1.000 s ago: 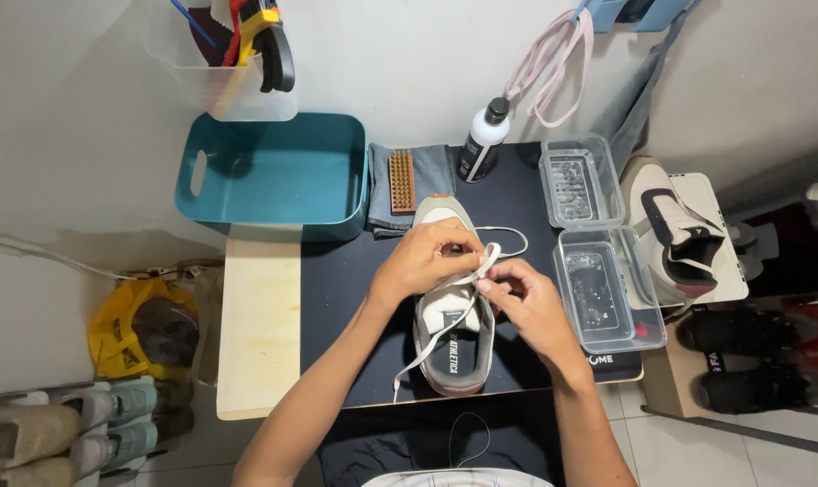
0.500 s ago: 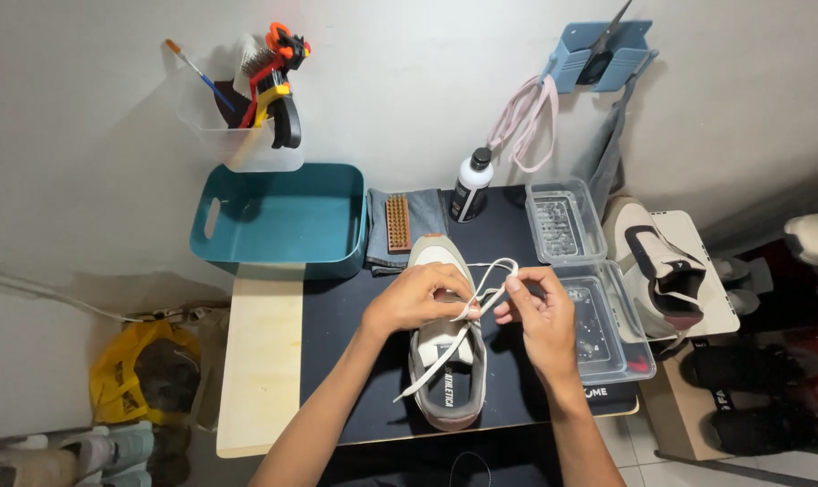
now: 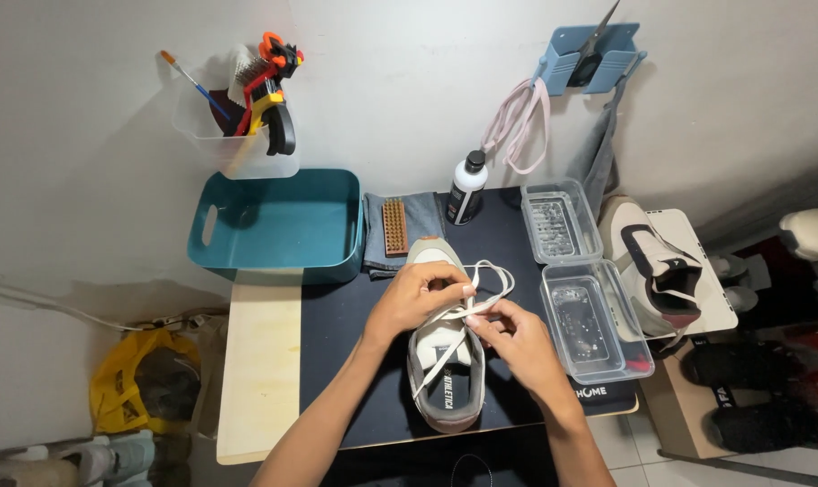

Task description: The person removes the laces from a white sneaker by hand. They pull the laces through the eyelets, untie the knot, and then place the removed laces on a wall-mounted holder.

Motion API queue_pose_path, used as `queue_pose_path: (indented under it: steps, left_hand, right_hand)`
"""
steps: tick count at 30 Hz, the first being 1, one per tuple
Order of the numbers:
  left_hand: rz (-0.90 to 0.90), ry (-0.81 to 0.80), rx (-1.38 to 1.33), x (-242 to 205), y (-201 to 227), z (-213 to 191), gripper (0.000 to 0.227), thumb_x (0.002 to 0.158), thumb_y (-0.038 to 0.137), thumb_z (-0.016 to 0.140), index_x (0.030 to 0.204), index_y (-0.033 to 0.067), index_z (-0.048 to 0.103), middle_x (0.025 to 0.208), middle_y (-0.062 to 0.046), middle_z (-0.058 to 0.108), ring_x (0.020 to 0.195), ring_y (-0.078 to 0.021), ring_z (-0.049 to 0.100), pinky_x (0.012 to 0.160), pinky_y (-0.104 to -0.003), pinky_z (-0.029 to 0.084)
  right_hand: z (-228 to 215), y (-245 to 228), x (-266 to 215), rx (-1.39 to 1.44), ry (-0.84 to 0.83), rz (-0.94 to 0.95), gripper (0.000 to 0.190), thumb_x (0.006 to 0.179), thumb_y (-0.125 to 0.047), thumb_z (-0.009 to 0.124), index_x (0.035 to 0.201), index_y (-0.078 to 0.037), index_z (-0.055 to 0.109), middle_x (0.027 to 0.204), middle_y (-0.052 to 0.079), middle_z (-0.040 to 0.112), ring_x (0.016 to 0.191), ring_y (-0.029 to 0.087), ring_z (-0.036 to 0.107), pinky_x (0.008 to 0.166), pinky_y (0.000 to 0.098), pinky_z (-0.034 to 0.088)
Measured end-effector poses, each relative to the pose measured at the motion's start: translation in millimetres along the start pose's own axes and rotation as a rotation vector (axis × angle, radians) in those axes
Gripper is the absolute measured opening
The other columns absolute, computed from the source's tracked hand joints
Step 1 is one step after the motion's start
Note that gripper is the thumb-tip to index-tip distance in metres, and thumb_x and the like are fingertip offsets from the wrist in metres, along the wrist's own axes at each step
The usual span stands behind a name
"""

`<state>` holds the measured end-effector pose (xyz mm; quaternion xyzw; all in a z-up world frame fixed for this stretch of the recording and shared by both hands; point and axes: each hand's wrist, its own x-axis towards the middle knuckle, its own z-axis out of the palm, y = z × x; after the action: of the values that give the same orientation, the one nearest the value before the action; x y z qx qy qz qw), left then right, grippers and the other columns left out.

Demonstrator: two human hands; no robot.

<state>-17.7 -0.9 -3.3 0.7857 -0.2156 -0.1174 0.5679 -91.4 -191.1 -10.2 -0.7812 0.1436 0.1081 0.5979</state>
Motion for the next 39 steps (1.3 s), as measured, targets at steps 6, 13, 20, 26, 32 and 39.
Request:
queue_pose_path:
  steps: [6,13,20,26,32,39]
  left_hand:
    - [0.016,0.012,-0.006,-1,-1,2,0.010,0.088,0.030,0.077,0.094,0.0235,0.081,0.084,0.003,0.073,0.064,-0.0118,0.055,0.067,-0.029,0.049]
    - [0.027,-0.065,0.041,1,-13,-3,0.011,0.081,0.022,0.079,0.091,0.0193,0.080,0.087,0.000,0.075,0.065,-0.0162,0.057,0.067,-0.033,0.050]
    - [0.081,-0.172,0.102,-6,3,-6,0.011,0.077,0.028,0.082,0.087,0.0237,0.081,0.094,0.003,0.072,0.074,-0.0199,0.057,0.072,-0.034,0.050]
    - [0.072,-0.153,0.060,-7,7,-5,0.008,0.080,0.032,0.082,0.083,0.0255,0.080,0.090,0.005,0.070,0.081,-0.0174,0.058,0.077,-0.031,0.050]
    - [-0.034,0.082,-0.098,3,-17,4,0.011,0.087,0.033,0.078,0.093,0.0246,0.081,0.079,0.006,0.074,0.067,-0.0070,0.056,0.067,-0.025,0.050]
    - [-0.087,0.178,-0.114,2,-6,-4,0.028,0.098,0.043,0.062,0.093,0.0239,0.082,0.068,0.002,0.075,0.059,-0.0101,0.061,0.061,-0.024,0.050]
  right_hand:
    - [2,-8,2,-0.048,0.061,-0.147,0.015,0.085,-0.014,0.083,0.091,-0.001,0.080,0.085,0.020,0.077,0.069,0.027,0.076,0.062,0.0387,0.067]
    - [-3,1,17,0.125,0.127,-0.149,0.017,0.104,-0.017,0.057,0.107,0.000,0.058,0.079,0.022,0.073,0.053,0.024,0.071,0.052,0.0350,0.064]
    - [-15,-12,32,0.168,0.277,-0.377,0.017,0.109,-0.019,0.052,0.114,-0.003,0.051,0.075,0.017,0.069,0.057,0.021,0.073,0.057,0.0296,0.061]
    - [-8,-26,30,0.301,0.239,-0.368,0.017,0.105,-0.012,0.056,0.117,0.000,0.051,0.086,0.023,0.072,0.069,0.024,0.076,0.066,0.0327,0.064]
    - [-2,-4,21,0.158,0.159,-0.228,0.041,0.089,-0.003,0.074,0.126,0.003,0.059,0.108,0.022,0.068,0.075,0.022,0.071,0.065,0.0358,0.066]
    - [-3,22,16,0.292,-0.079,-0.213,0.027,0.105,-0.022,0.052,0.109,0.002,0.064,0.074,0.018,0.070,0.055,0.016,0.067,0.047,0.0280,0.057]
